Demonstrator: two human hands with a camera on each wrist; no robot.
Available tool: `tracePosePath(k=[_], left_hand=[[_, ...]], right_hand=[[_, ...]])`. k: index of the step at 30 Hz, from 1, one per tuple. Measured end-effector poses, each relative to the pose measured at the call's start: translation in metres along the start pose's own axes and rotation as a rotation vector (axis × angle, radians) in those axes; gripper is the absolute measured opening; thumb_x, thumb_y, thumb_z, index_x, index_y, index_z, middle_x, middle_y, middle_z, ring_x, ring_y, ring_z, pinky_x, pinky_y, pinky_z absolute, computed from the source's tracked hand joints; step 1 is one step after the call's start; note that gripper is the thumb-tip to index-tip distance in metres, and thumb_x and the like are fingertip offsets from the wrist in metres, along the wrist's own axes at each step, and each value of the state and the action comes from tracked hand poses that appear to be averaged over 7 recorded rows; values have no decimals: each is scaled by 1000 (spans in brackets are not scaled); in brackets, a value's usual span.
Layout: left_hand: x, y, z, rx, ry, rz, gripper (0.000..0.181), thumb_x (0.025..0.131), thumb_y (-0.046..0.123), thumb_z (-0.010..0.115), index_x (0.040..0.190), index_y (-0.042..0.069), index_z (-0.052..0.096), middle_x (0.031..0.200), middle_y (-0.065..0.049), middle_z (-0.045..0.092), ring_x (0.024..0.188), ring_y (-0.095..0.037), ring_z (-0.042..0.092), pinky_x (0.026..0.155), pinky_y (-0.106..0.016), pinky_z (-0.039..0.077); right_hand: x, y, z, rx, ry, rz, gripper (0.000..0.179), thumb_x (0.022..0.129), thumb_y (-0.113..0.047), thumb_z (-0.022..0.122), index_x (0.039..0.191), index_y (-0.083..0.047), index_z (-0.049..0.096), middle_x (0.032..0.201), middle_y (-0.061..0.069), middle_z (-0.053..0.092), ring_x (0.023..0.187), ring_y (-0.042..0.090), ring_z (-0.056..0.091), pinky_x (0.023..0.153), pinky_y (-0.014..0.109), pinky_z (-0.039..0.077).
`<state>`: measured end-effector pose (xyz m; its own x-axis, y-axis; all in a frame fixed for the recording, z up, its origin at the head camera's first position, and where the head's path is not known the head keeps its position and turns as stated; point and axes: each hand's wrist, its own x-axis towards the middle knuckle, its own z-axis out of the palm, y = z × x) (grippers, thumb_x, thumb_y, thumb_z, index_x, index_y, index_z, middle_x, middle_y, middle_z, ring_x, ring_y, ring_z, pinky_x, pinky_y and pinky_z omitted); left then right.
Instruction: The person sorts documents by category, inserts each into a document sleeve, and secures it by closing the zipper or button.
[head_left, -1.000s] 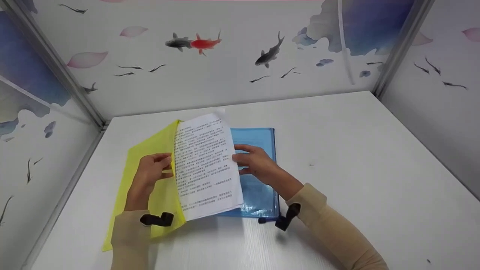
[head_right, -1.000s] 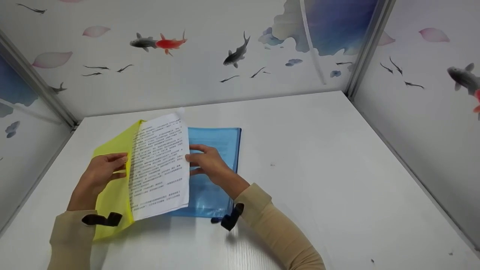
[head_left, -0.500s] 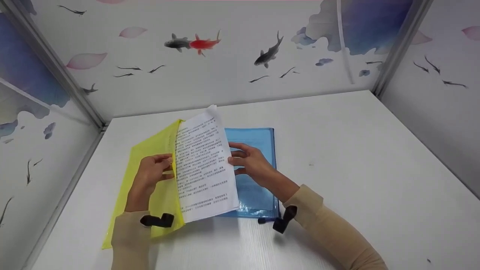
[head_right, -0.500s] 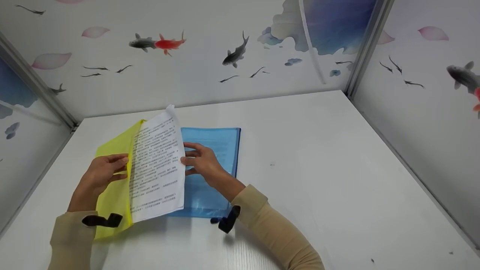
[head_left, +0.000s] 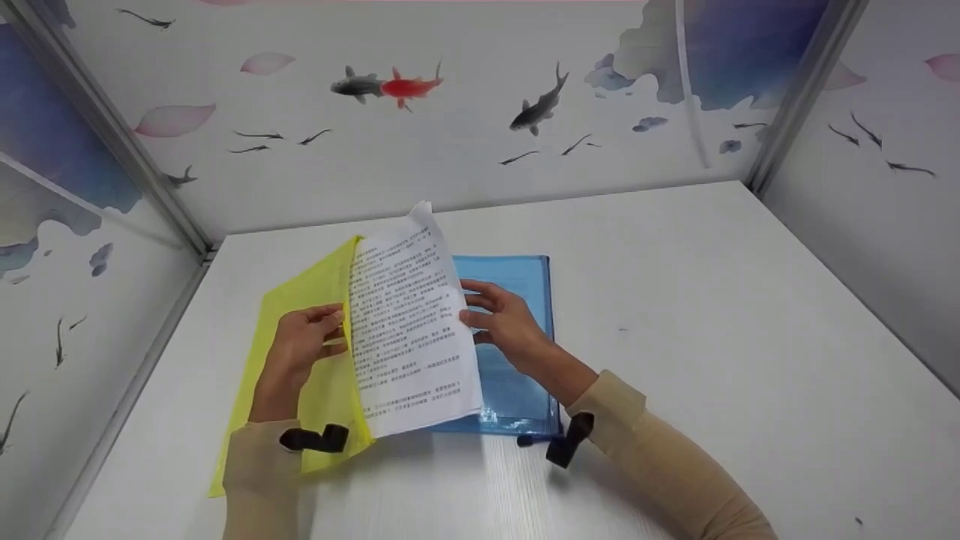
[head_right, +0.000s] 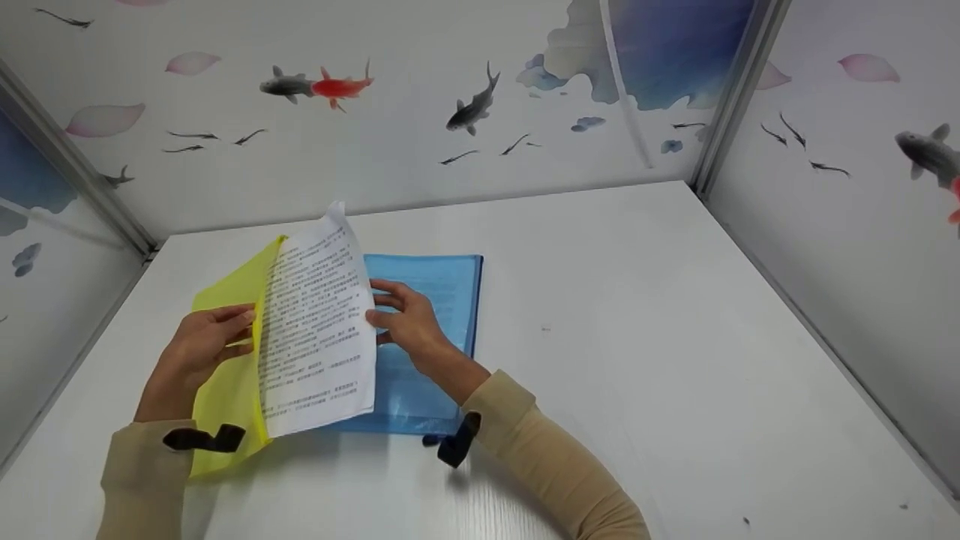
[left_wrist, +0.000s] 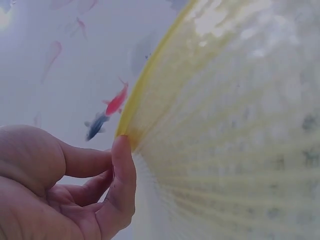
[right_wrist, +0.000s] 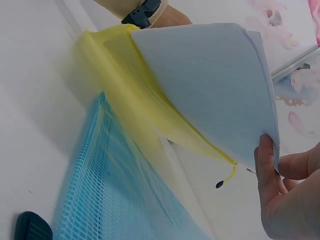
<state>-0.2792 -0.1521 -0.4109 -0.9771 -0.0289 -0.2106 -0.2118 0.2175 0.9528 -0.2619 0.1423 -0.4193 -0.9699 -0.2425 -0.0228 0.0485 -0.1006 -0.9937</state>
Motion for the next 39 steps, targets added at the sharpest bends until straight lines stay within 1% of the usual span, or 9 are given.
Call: tracePosePath(k=[6,10,17,22,25,28,32,39], left_hand=[[0,-1,1,6,-9,13,42,105,19,51,143,1,51,113,-5,58,92,-12,59,76,-20,58],[-2,0,1,12,-17,14,42,105,19,51,143,1,51,115,-5,59,92,-12,60,75,-20,58],[-2,2,0,10,-35,23,44,106,20,50,145,1,49,118,-7,58,94,-12,59,76,-20,58],[-1,0,-2,6,-71,25,44,106,19,48,146,0,46,112,-2,58,92,-11,58,76,-20,57],[-1,-1,-3,-5,-85,28,44,106,18,47,146,-1,46,108,0,59,91,-11,58,76,-20,57],[-1,0,-3,-16,-80,29,44,106,19,48,146,-1,46,111,-3,60,91,-11,59,75,-20,57],[-2,2,-1,-28,-67,19,44,106,19,49,146,-1,47,120,-9,60,93,-11,60,74,-20,57],[-3,2,0,-14,-77,23,44,106,19,49,146,0,47,125,-13,60,98,-14,60,77,-20,57]], right_hand=[[1,4,1,-8,26,2,53,95,-11,68,144,-19,51,136,6,63,107,27,70,86,38,61],[2,5,4,-19,16,9,53,95,-11,68,145,-18,51,137,6,62,105,25,71,86,37,61],[1,0,8,-19,7,-8,52,95,-12,68,144,-20,52,136,6,63,107,27,71,87,39,61],[4,0,14,-34,6,17,52,95,-11,67,144,-19,51,137,7,62,107,23,70,85,36,61],[7,1,19,-27,3,20,52,94,-11,68,144,-18,52,135,6,63,107,24,70,85,37,62],[8,1,24,-16,5,20,52,94,-10,69,142,-18,54,133,5,64,106,25,71,86,38,62],[11,2,30,-12,12,29,51,93,-9,69,141,-19,55,131,5,65,105,26,71,85,38,62],[17,7,46,-30,2,51,49,95,-9,68,141,-15,54,132,8,65,106,20,69,81,35,61]])
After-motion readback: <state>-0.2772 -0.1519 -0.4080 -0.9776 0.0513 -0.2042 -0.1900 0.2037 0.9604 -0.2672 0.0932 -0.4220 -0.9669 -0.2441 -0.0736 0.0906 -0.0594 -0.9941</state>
